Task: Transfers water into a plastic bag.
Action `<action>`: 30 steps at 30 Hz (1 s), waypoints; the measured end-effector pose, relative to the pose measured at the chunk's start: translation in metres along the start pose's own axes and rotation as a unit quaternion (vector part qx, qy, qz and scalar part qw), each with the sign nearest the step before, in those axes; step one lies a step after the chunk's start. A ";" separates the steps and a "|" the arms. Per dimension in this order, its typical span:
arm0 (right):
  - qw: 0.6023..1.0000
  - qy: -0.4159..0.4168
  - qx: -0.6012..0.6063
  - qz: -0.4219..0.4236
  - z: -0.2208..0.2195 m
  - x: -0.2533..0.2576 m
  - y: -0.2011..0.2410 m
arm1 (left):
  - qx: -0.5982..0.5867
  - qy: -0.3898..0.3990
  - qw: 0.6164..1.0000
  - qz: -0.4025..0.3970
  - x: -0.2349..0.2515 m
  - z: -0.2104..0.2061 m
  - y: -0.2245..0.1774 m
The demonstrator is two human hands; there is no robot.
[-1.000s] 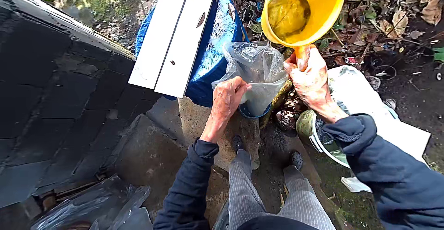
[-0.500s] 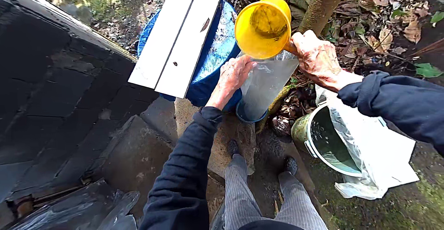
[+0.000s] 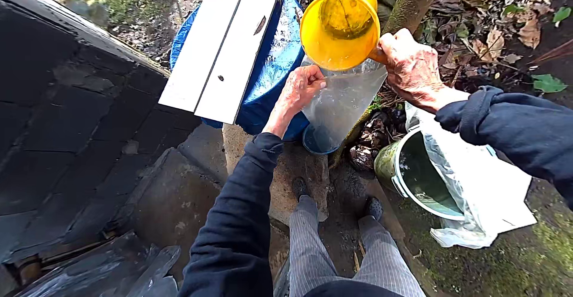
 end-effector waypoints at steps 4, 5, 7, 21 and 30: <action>1.000 0.005 -0.010 0.020 0.001 0.000 0.000 | -0.071 -0.010 0.997 0.025 0.002 0.003 -0.005; 1.000 0.005 -0.014 0.022 0.001 0.000 0.000 | -0.079 -0.010 0.996 0.037 0.003 0.002 -0.005; 1.000 0.004 -0.023 0.019 0.003 0.000 -0.002 | -0.116 0.014 0.992 0.041 0.002 -0.003 -0.007; 0.999 -0.051 -0.003 0.014 0.008 0.000 0.003 | -0.149 -0.017 0.988 0.022 0.007 -0.027 0.003; 0.999 -0.034 0.006 0.010 0.008 0.000 0.002 | -0.160 -0.019 0.986 0.046 -0.019 -0.010 0.008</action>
Point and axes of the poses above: each hand's wrist, its own x-axis towards the middle knuckle, its own z-axis out of the back of the hand, y = z × x, the point moved 8 cm from there along x, towards the middle knuckle, and after that the axes turned 13 degrees about y, right-handed, at the moved point
